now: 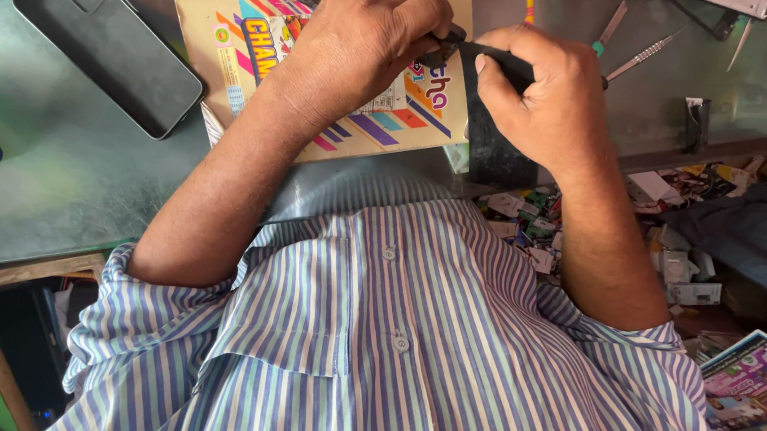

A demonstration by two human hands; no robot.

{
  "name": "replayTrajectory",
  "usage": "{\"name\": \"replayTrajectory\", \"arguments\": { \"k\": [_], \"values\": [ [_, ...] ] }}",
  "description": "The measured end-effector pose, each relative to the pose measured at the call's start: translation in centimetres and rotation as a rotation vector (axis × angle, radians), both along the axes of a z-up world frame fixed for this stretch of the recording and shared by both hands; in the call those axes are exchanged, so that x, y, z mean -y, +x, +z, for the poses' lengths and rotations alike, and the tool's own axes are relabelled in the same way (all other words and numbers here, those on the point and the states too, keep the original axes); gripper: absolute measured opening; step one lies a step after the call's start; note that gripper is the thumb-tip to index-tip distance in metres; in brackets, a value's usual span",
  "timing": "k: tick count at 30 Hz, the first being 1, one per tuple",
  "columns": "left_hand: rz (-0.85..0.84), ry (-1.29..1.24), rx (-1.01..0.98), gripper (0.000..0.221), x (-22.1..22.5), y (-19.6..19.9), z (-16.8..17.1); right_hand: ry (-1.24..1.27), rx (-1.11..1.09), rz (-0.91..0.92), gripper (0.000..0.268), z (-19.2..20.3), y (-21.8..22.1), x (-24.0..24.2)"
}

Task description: The person cleans and reassembles a mobile phone on a counter, applying adhesive and pressing the back panel into place.

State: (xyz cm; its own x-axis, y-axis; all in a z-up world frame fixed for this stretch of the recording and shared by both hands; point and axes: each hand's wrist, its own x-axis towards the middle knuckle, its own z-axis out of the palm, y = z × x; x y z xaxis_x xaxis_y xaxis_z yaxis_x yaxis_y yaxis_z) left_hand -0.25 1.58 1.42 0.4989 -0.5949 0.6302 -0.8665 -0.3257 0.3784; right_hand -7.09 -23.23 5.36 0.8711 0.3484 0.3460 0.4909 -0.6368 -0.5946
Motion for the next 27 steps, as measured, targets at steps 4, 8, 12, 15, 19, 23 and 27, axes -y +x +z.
{"name": "replayTrajectory", "arguments": {
  "k": [4, 8, 12, 15, 19, 23, 27],
  "values": [
    [0.002, -0.003, 0.017, 0.018, 0.0, -0.1, 0.1, -0.014, 0.037, 0.014, 0.01, -0.1, 0.2, 0.1],
    [0.007, 0.018, 0.014, 0.019, 0.0, -0.1, 0.1, -0.053, 0.067, -0.01, 0.009, -0.1, 0.2, 0.0],
    [0.029, 0.01, 0.008, 0.018, 0.2, -0.1, -0.1, -0.077, 0.089, -0.007, 0.009, -0.1, 0.2, 0.1],
    [0.012, 0.01, 0.011, 0.019, 0.0, -0.1, 0.1, -0.057, 0.094, 0.011, 0.008, -0.1, 0.6, 0.1],
    [0.021, 0.005, 0.019, 0.018, 0.1, 0.0, 0.0, -0.091, 0.099, 0.063, 0.008, 0.2, 0.7, 0.1],
    [0.03, -0.014, 0.018, 0.017, 0.2, -0.1, -0.1, -0.14, 0.074, 0.01, 0.008, 0.2, 1.1, -0.2],
    [0.014, -0.01, 0.022, 0.017, 0.0, -0.3, 0.1, -0.131, 0.084, 0.0, 0.005, 0.3, 1.0, -0.5]
  ]
}}
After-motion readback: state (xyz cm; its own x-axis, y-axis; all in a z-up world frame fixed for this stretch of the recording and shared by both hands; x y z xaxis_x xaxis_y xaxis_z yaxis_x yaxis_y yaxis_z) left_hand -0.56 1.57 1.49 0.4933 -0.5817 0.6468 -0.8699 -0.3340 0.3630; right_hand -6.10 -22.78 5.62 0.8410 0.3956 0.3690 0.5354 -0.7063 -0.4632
